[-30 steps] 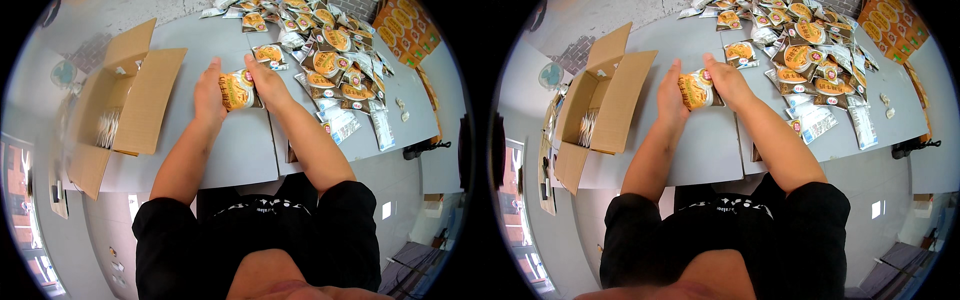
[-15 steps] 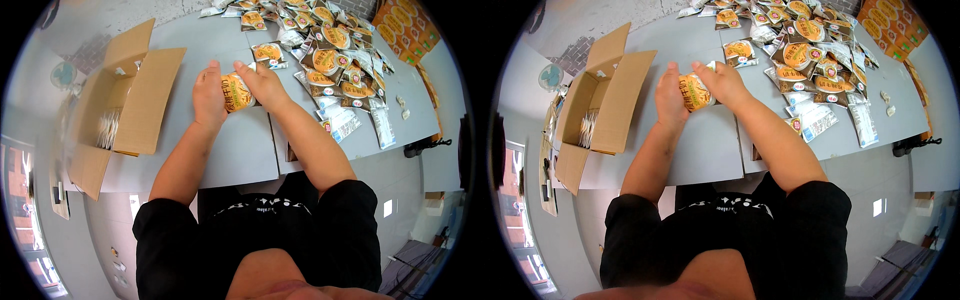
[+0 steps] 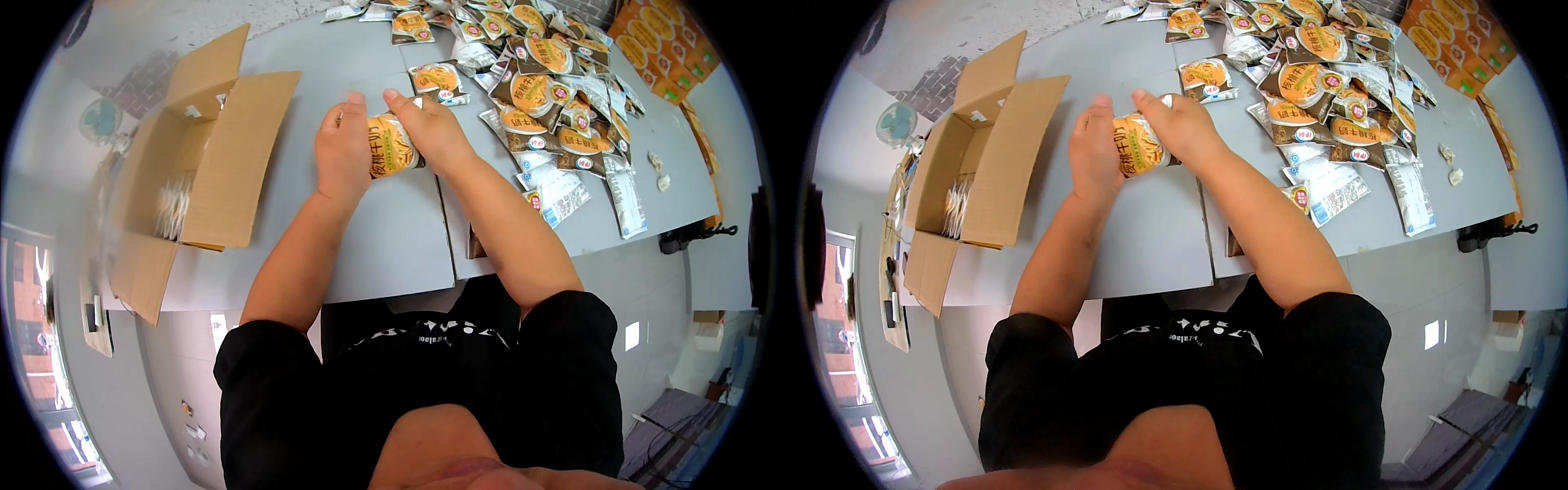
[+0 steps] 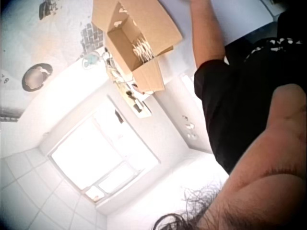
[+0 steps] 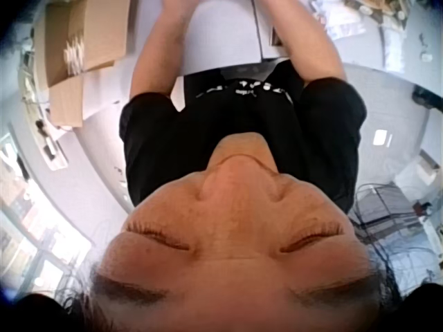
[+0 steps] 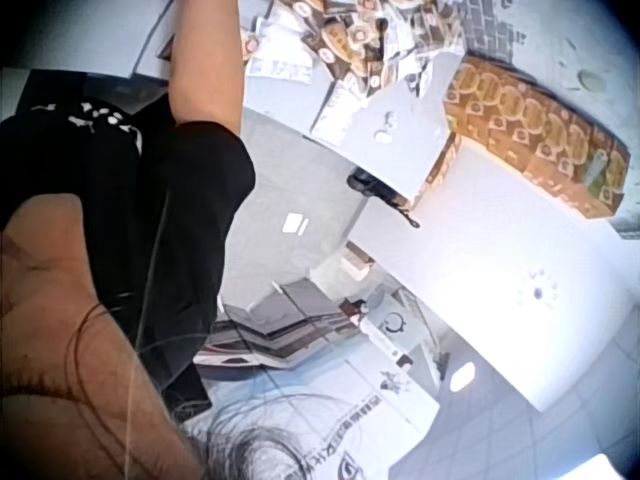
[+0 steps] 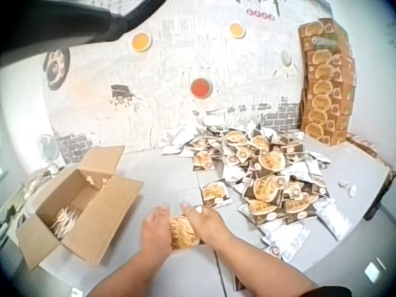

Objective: The person picks up individual packets of instant noodles from a pile on a table, turns them over, and places them into a cardboard box. The process is repeated for multiple packets throughout the clip.

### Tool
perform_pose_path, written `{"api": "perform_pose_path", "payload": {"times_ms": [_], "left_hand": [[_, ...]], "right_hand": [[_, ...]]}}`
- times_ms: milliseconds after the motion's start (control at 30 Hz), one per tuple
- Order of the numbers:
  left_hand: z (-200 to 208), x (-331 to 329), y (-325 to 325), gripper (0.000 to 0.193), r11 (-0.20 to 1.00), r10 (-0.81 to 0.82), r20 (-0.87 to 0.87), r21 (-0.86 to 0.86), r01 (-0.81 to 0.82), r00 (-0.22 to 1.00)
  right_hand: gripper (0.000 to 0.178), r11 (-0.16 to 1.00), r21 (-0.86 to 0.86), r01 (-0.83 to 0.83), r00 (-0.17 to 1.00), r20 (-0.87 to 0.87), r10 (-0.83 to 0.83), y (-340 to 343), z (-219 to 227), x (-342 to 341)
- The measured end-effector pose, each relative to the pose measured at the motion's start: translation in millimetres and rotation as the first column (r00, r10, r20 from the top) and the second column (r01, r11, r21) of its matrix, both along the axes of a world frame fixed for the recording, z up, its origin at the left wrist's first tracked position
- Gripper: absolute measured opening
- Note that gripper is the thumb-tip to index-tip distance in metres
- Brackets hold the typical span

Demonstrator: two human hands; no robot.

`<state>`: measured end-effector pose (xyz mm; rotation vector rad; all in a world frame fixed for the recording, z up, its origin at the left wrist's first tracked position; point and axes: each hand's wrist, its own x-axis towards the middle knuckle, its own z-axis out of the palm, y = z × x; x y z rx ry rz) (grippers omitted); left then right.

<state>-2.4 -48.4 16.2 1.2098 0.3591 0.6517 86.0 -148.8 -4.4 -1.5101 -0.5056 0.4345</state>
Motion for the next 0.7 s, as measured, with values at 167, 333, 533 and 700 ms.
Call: {"api": "perform_pose_path", "payload": {"times_ms": [167, 333, 533, 700], "left_hand": [[-10, 6, 7, 0.039, 0.999, 0.004, 0.034, -0.053, -0.002, 0.999], [11, 6, 11, 0.046, 0.874, 0.122, 0.139, -0.485, -0.040, 0.983], [-18, 6, 39, 0.057, 0.836, 0.000, 0.220, -0.535, 0.121, 0.976], [-9, 1, -8, 0.047, 0.757, -0.037, 0.204, -0.633, 0.161, 0.978]], "right_hand": [[0.054, 0.978, 0.202, 0.055, 0.905, -0.425, 0.037, 0, 16, -3], [0.065, 0.974, 0.056, -0.222, 0.944, -0.236, 0.228, -9, 18, -5], [0.053, 0.967, -0.121, -0.223, 0.974, 0.005, 0.225, 9, 11, -22], [0.038, 0.995, 0.097, -0.010, 0.983, 0.183, -0.008, 1, 21, -32]]}}
